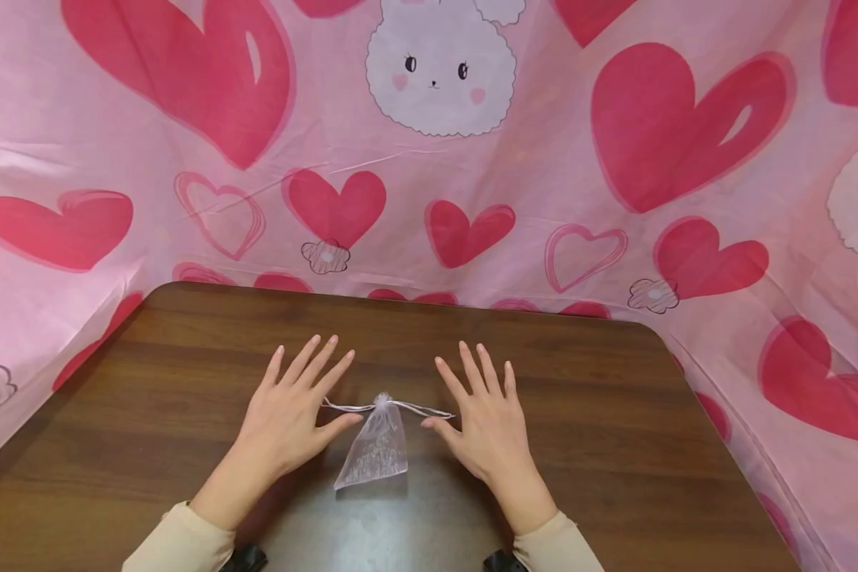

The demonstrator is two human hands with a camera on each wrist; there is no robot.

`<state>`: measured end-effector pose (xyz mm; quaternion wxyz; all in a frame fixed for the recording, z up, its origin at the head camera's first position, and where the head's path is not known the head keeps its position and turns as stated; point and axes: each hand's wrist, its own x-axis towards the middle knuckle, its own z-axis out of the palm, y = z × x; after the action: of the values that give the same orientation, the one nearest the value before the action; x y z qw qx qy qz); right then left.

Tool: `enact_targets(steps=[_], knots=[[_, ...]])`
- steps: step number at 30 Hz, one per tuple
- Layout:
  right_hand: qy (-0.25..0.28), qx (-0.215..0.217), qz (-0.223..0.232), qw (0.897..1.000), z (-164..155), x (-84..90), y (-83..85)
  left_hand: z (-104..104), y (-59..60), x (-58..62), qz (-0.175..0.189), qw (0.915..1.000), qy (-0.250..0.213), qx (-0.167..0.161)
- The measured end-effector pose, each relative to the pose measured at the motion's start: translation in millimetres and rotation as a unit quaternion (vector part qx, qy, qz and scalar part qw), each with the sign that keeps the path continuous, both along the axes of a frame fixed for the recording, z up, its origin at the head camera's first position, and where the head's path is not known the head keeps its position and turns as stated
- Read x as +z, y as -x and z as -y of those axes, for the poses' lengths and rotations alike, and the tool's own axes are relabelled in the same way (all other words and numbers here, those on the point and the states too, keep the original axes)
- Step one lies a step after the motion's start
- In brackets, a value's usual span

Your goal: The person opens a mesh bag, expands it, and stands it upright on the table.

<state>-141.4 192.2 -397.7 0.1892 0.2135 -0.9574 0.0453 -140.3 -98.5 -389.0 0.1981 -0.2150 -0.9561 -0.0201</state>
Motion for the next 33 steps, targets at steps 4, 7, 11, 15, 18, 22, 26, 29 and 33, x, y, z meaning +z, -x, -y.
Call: enact_targets(steps=[4,7,11,15,18,22,26,29,33], knots=[[-0.005,0.011,0.002,1.000,5.3,-2.9,2.9,-2.6,3.9,-2.5,0.008,1.0000,0.004,-0.001],[-0.006,0.016,0.006,1.000,9.9,-4.4,5.7,-3.5,6.7,-4.2,0.014,0.9999,0.009,-0.003],[-0.013,0.018,0.011,1.000,15.8,-4.5,10.7,-3.3,10.5,-5.6,0.019,0.9997,0.017,-0.006],[-0.022,0.022,0.013,0.999,21.0,-3.4,16.1,-2.4,15.0,-6.5,0.022,0.9994,0.024,-0.015],[-0.025,0.025,0.020,0.999,24.7,-1.9,19.3,-1.7,18.6,-7.3,0.023,0.9990,0.027,-0.027],[-0.031,0.033,0.033,0.998,29.2,0.3,22.4,-1.2,22.8,-8.3,0.027,0.9985,0.025,-0.040],[-0.030,0.047,0.048,0.997,34.1,2.6,25.2,-1.9,27.2,-8.5,0.050,0.9974,0.018,-0.049],[-0.022,0.061,0.059,0.996,38.3,4.1,27.0,-2.7,31.7,-8.5,0.079,0.9949,0.005,-0.062],[-0.011,0.072,0.076,0.994,42.2,4.0,29.2,-3.2,37.6,-9.2,0.127,0.9882,-0.016,-0.085]])
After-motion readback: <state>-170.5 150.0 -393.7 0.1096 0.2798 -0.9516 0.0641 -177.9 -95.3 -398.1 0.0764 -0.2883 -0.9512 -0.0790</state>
